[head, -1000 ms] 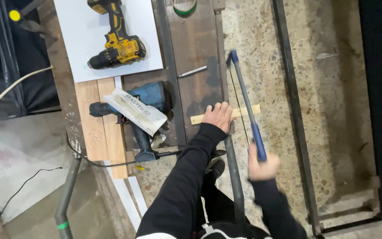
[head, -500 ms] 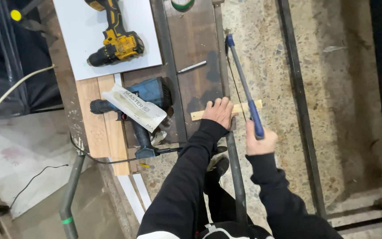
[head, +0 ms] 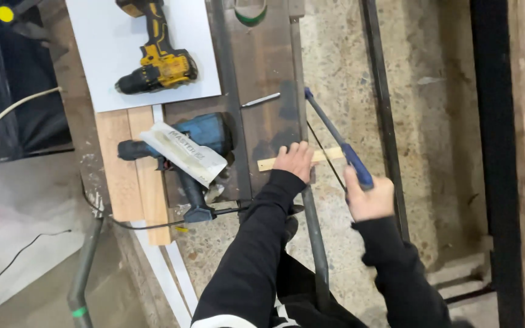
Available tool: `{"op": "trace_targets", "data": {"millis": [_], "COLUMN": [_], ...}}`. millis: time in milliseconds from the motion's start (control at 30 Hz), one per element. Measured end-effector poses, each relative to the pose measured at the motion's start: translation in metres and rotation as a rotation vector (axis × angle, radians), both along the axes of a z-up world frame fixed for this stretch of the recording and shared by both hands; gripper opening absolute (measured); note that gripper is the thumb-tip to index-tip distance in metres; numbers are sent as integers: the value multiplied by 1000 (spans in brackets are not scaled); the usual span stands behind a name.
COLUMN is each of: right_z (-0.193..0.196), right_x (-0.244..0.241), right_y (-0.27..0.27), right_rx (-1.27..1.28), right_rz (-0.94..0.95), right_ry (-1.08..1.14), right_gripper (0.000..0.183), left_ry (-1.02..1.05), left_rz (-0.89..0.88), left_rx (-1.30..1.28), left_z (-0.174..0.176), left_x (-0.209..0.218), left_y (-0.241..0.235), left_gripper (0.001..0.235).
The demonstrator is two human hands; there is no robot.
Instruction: The person retrieves a hacksaw from a drawer and uses it to cut a small piece of wood on a workbench.
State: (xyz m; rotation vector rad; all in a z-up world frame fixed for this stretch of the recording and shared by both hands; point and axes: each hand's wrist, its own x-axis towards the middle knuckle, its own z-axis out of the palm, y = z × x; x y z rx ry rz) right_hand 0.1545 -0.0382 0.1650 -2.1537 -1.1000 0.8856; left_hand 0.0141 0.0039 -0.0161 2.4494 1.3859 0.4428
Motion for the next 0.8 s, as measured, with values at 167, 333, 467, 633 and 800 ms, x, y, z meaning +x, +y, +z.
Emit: {"op": "trace_targets", "data": {"millis": [167,333,467,633,800], "right_z": [-30,-43,-23,-91,-2], "right_x": [-4,8,-2,2,0], "right_y": [17,33,37,69,43], "right_rx": [-70,9,-136,-34,-105], "right_rz": [68,108,56,105,83], "right_ry": [-41,-149,33,-273,-105], "right_gripper": [49,50,47,50,44], "left_ry": [10,-63,0,46,1], "left_rz": [10,32,4,-6,23], "left_rx": [3,80,-33,-3,-22], "left_z": [0,-7,-11,-9,-15], "left_x": [-13,-11,-11,-6,-9], "left_y": [-4,-1,-1,-10,-3], "left_gripper": [31,35,33,34,36]}}
